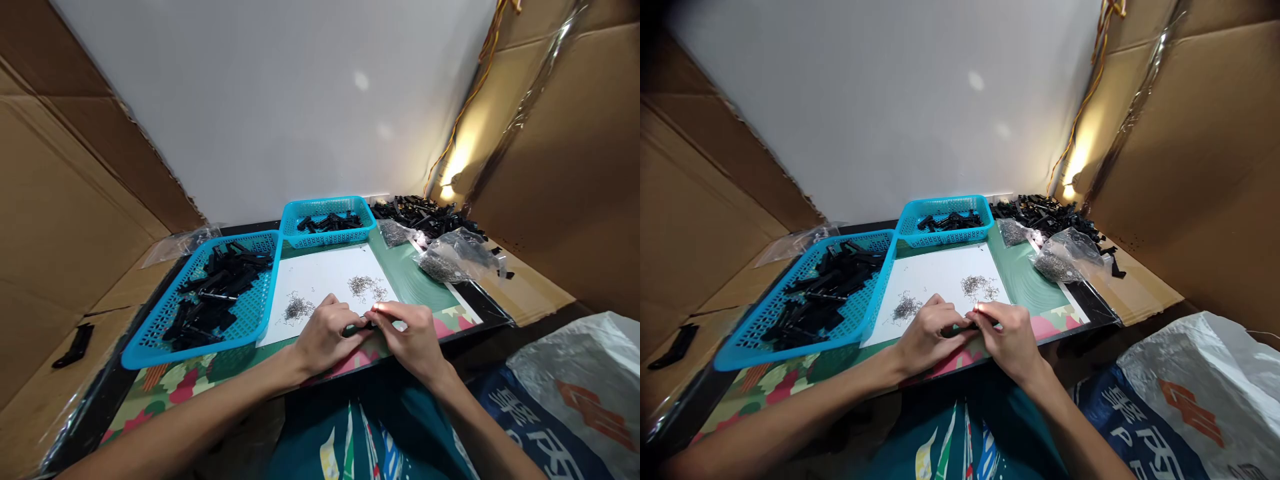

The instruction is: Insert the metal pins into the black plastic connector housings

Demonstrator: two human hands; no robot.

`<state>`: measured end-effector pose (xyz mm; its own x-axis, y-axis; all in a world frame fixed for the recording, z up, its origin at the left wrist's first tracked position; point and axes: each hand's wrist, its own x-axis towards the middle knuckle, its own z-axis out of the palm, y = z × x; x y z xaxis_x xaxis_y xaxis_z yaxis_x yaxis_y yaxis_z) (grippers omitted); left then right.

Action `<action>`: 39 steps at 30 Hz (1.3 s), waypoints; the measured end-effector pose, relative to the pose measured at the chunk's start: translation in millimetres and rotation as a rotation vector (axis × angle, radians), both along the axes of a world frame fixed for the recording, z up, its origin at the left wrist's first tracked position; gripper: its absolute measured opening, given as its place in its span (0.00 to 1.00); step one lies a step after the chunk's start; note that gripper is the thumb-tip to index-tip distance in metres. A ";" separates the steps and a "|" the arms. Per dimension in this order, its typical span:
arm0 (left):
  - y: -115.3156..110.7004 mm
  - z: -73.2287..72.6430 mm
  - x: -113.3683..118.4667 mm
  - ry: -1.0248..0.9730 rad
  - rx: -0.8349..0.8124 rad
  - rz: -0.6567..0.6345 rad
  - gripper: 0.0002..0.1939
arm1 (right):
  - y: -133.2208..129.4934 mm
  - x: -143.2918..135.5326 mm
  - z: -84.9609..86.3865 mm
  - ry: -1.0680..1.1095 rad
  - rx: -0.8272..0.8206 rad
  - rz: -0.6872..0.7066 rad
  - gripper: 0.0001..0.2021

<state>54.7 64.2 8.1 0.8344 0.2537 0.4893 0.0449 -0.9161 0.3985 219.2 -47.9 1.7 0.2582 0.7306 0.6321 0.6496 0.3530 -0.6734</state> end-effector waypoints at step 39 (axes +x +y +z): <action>2.9 1.1 4.8 -0.024 -0.118 0.081 0.05 | 6.8 -13.7 -16.7 0.204 0.067 -0.155 0.11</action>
